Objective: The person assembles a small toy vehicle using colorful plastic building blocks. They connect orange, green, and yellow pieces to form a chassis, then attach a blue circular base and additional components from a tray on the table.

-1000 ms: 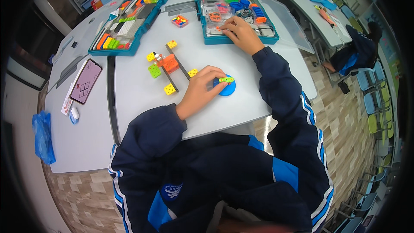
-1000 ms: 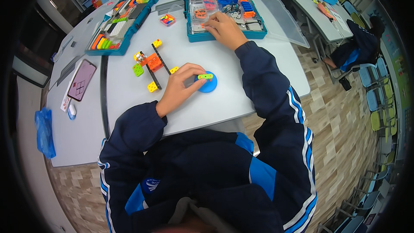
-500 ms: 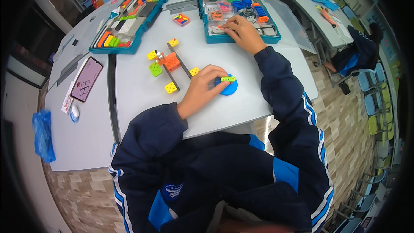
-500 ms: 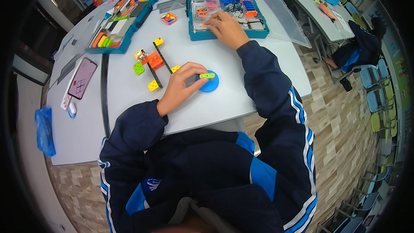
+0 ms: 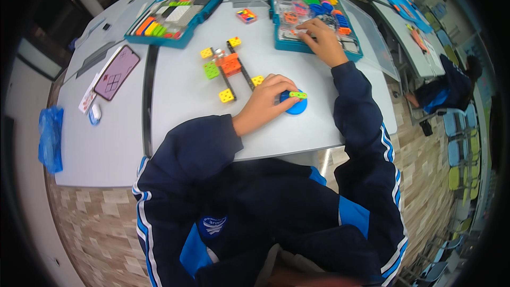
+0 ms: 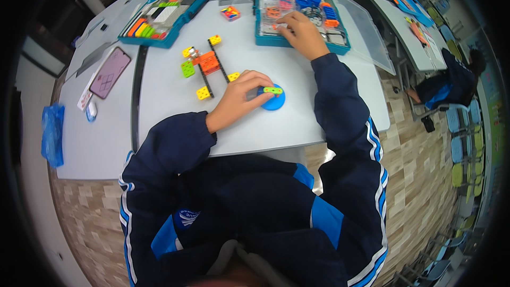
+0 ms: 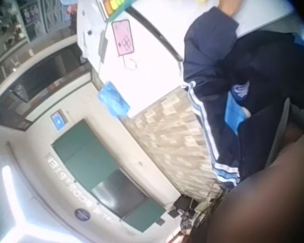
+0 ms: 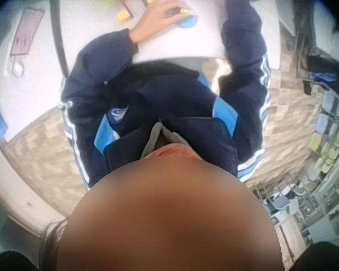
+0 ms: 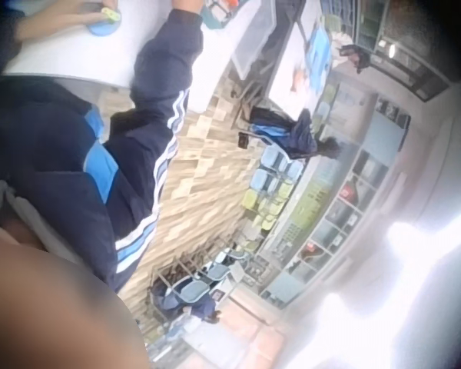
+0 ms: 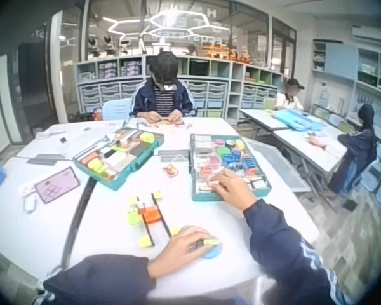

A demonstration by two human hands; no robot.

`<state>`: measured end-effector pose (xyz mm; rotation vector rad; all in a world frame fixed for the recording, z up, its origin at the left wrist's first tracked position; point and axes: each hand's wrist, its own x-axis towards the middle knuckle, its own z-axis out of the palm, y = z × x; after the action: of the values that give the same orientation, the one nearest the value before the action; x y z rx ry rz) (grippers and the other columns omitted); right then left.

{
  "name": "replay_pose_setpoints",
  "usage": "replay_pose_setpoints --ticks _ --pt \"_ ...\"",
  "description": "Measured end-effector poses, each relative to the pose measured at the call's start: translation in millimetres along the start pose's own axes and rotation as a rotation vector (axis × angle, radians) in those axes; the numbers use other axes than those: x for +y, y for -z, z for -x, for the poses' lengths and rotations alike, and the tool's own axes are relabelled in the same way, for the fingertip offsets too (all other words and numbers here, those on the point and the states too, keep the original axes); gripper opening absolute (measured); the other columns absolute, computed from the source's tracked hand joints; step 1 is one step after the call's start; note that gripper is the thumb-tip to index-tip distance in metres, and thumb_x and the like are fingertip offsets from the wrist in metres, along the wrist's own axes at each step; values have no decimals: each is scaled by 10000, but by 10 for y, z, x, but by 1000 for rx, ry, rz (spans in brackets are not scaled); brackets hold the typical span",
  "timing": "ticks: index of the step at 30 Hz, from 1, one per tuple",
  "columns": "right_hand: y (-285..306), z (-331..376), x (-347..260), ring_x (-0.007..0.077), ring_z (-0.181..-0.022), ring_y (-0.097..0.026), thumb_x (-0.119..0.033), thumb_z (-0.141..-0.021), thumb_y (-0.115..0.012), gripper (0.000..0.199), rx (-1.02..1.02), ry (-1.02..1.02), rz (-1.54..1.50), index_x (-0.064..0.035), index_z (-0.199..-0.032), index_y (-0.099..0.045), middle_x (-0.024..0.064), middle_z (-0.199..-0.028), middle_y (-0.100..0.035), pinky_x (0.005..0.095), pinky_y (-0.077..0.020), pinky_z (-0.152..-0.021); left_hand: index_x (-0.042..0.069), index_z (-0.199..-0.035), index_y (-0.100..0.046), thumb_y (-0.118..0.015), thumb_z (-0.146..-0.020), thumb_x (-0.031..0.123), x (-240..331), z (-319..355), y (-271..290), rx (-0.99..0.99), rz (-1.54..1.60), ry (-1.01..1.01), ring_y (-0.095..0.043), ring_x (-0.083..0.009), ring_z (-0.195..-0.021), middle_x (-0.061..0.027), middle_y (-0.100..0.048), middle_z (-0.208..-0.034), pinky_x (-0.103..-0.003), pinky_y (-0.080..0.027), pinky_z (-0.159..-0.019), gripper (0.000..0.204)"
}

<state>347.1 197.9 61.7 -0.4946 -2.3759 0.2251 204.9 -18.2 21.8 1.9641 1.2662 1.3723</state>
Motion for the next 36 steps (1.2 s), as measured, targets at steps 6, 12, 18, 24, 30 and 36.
replay_pose_setpoints --ticks 6,12,18,24,30,36 --pt "-84 -613 -157 267 -846 -649 -153 -885 -650 170 -99 209 66 -56 -1014 -705 98 -892 -672 367 -511 -803 41 -987 -677 -708 -867 150 -58 1 -39 34 -6 -44 -577 -224 -1014 -56 -647 -1048 -329 -466 -882 165" --pt "-670 -1327 -14 317 -879 -689 -129 -852 -636 172 -382 144 168 -69 -971 -745 144 -923 -723 389 -537 -799 41 -975 -676 -707 -866 173 -106 11 -52 41 20 -54 -572 -238 -1010 -65 -644 -1030 -343 -464 -875 174" --pt "-1049 -1606 196 308 -858 -697 -136 -808 -654 145 -497 31 210 -83 -901 -753 138 -877 -725 390 -546 -788 35 -942 -666 -698 -868 172 -104 14 -67 62 38 -72 -559 -252 -1019 -73 -626 -1025 -354 -447 -899 159" --pt "-1221 -1647 277 308 -831 -710 -176 -767 -716 143 -498 -71 285 -86 -868 -765 142 -853 -730 386 -561 -781 21 -936 -665 -699 -859 160 -113 17 -70 48 37 -53 -558 -265 -1000 -89 -615 -1003 -361 -453 -886 163" --pt "-1175 -1665 265 309 -817 -710 -213 -725 -742 196 -431 -4 266 -87 -873 -767 143 -837 -729 391 -565 -775 16 -940 -664 -703 -852 143 -93 7 -51 60 -9 -62 -567 -271 -1004 -90 -621 -1011 -365 -458 -880 159" --pt "-1164 -1618 340 296 -798 -708 -217 -730 -741 187 -416 -23 212 -97 -871 -763 119 -835 -731 374 -566 -759 37 -958 -676 -710 -848 155 -48 -13 -50 32 9 -10 -574 -251 -1017 -78 -629 -1018 -354 -460 -895 165"
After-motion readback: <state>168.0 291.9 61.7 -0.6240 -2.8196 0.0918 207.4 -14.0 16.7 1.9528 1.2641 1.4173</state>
